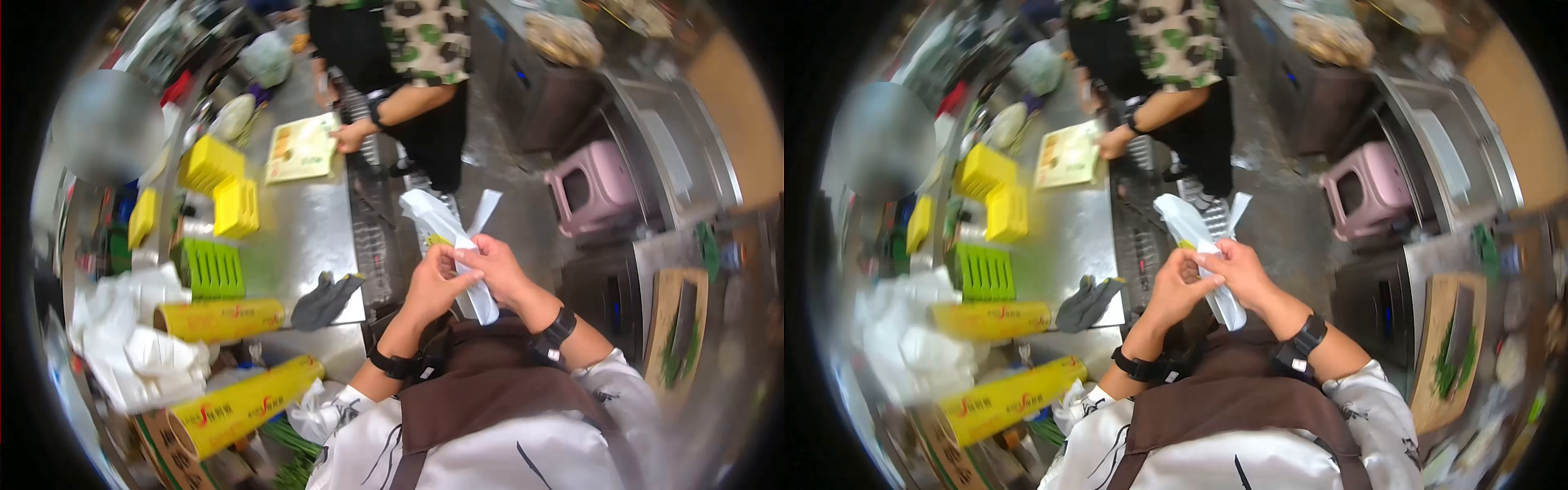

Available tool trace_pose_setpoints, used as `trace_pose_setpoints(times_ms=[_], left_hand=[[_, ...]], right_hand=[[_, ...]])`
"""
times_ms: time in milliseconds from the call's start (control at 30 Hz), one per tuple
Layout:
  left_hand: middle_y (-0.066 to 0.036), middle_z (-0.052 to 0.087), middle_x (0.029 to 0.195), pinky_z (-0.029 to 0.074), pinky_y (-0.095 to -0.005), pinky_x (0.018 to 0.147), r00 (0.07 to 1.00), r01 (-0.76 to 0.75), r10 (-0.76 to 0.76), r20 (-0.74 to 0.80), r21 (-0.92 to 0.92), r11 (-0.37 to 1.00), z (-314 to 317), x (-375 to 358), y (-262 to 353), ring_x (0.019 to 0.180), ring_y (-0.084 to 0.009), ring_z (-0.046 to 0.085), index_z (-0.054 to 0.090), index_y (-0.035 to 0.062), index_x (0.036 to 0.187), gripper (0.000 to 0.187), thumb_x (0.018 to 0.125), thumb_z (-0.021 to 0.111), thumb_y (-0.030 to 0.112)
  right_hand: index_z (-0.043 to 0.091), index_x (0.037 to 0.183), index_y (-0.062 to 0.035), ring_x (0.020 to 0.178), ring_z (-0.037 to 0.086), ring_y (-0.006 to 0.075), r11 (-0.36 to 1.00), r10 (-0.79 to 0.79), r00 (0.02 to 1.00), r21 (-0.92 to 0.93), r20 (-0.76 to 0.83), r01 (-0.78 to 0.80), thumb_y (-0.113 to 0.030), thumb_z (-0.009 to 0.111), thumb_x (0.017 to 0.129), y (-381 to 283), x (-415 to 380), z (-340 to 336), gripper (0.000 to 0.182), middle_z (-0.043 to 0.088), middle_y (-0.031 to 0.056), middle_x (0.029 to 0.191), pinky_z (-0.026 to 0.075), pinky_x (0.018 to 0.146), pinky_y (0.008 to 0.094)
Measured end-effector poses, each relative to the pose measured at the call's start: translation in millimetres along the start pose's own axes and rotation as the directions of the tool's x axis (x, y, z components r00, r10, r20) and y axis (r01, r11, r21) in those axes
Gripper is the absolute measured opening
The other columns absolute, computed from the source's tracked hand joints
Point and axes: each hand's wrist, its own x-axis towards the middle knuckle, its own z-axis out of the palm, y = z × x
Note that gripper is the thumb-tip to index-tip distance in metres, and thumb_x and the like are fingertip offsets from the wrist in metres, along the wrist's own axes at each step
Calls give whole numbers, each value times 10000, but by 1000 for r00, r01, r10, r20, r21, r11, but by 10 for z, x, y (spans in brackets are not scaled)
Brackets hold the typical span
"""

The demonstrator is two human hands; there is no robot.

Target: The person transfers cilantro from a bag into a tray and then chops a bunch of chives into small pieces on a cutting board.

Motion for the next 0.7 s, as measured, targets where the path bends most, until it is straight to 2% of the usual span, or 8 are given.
trace_pose_setpoints(times_ms=[100,233,367,433,500,567,633,700], left_hand=[[-65,657,940,522,-301,817,959,151,-74,273,-272,950,110,145,9,919,-150,636,581,9,1015,190,847,662,-28],[-64,661,958,492,-288,800,976,208,-182,123,-258,943,276,269,-43,849,-139,628,590,42,983,77,931,578,98],[-83,634,981,493,-360,850,982,184,-159,99,-673,716,107,459,-86,921,-210,626,546,64,974,73,953,510,123],[-118,628,994,472,-427,911,989,133,-126,72,-797,590,-61,584,-288,984,-257,607,546,40,978,127,963,470,141],[-131,622,1024,464,-446,929,963,192,-271,-1,-703,685,62,463,132,1010,-273,605,535,33,981,140,966,447,140],[-90,596,993,502,-448,890,952,259,-304,42,-643,721,97,428,-20,947,-258,617,511,30,1003,101,919,523,85],[-91,593,1021,509,-437,885,942,317,-326,81,-535,783,198,445,-273,955,-264,619,499,37,1029,140,911,551,90],[-182,414,1330,463,-440,945,926,356,-351,-136,10,935,623,404,-82,1156,-317,524,316,39,1364,731,792,738,214]], right_hand=[[614,913,-6,605,524,50,999,-7,999,51,-52,10,-153,675,875,-55,-130,-292,164,609,20,783,422,527,204],[585,816,-44,580,529,63,987,-54,983,-156,-175,26,-210,697,863,-148,-372,-626,205,595,14,716,423,507,218],[534,746,-39,582,571,157,575,-417,847,-817,-330,-35,-140,662,799,-16,-560,-1330,172,561,68,656,452,546,354],[513,747,-27,602,593,199,528,-538,733,-844,-416,-91,-104,618,776,147,-663,-1861,133,531,92,644,456,583,408],[511,728,-36,622,608,174,743,-339,661,-622,-669,-248,-87,597,797,134,-795,-2410,122,533,66,631,489,575,381],[512,725,-57,644,616,151,970,-201,670,-239,-714,37,-58,557,831,150,-900,-2765,115,557,39,673,533,581,344],[517,791,-71,693,628,147,963,-172,667,19,-725,268,-40,537,869,-120,-1038,-2674,87,598,41,773,557,601,321],[520,830,-71,728,629,154,899,-87,689,241,-719,365,-49,554,874,-406,-1114,-2599,60,607,46,806,548,618,333]])
